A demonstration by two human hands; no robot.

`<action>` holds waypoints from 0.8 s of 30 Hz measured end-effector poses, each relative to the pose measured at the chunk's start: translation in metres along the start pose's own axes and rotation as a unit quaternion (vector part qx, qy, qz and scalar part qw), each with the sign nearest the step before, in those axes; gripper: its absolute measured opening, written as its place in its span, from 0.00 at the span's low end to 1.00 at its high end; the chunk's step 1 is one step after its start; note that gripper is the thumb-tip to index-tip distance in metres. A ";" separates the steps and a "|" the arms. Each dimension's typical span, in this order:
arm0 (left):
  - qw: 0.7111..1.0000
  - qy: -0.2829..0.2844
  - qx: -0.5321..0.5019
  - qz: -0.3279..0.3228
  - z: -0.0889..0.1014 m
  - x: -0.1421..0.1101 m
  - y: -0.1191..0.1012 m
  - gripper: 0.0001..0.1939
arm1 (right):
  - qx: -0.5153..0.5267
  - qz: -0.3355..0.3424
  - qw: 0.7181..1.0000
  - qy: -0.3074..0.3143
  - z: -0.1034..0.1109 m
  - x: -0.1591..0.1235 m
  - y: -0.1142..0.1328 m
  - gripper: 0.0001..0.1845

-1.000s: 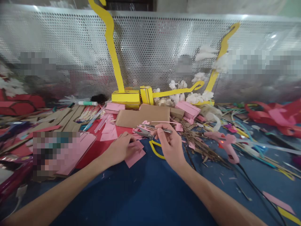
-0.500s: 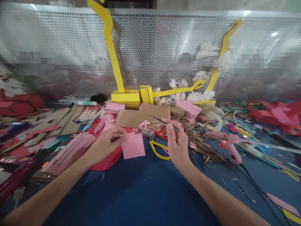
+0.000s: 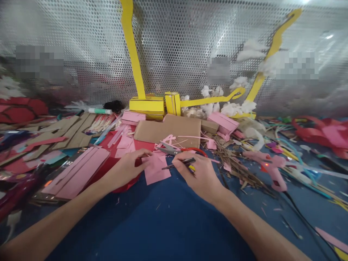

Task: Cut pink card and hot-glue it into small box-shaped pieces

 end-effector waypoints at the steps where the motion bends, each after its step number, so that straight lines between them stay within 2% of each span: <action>1: 1.000 0.002 0.005 -0.008 0.000 0.001 -0.001 0.11 | 0.008 -0.005 1.000 0.027 -0.006 0.002 -0.002 0.10; 4: 1.000 0.016 0.013 -0.020 -0.001 0.002 -0.001 0.09 | 0.044 -0.044 0.996 0.070 -0.015 0.004 -0.014 0.10; 7: 0.998 0.049 -0.004 -0.027 -0.006 0.001 -0.001 0.10 | 0.112 -0.081 0.988 0.074 -0.014 0.003 -0.024 0.12; 10: 0.997 0.068 -0.014 -0.034 -0.011 -0.001 -0.003 0.11 | 0.182 -0.082 0.973 0.118 -0.022 0.002 -0.021 0.10; 12: 0.997 0.067 -0.016 -0.040 -0.011 -0.002 -0.005 0.10 | 0.186 -0.079 0.968 0.148 -0.028 0.000 -0.015 0.08; 15: 0.997 0.066 -0.020 -0.045 -0.009 -0.002 -0.007 0.09 | 0.179 -0.085 0.968 0.153 -0.034 -0.001 -0.012 0.07; 24: 0.995 0.088 -0.016 -0.047 -0.013 -0.002 -0.008 0.09 | 0.219 -0.128 0.943 0.218 -0.061 -0.009 -0.015 0.11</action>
Point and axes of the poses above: each hand's wrist, its own x-axis towards the middle knuckle, its own z-axis out of the back of the hand, y = z × x, the point moved 10 cm from there along x, towards the middle knuckle, and after that the axes turned 2 degrees about -x, right-handed, at the moved point
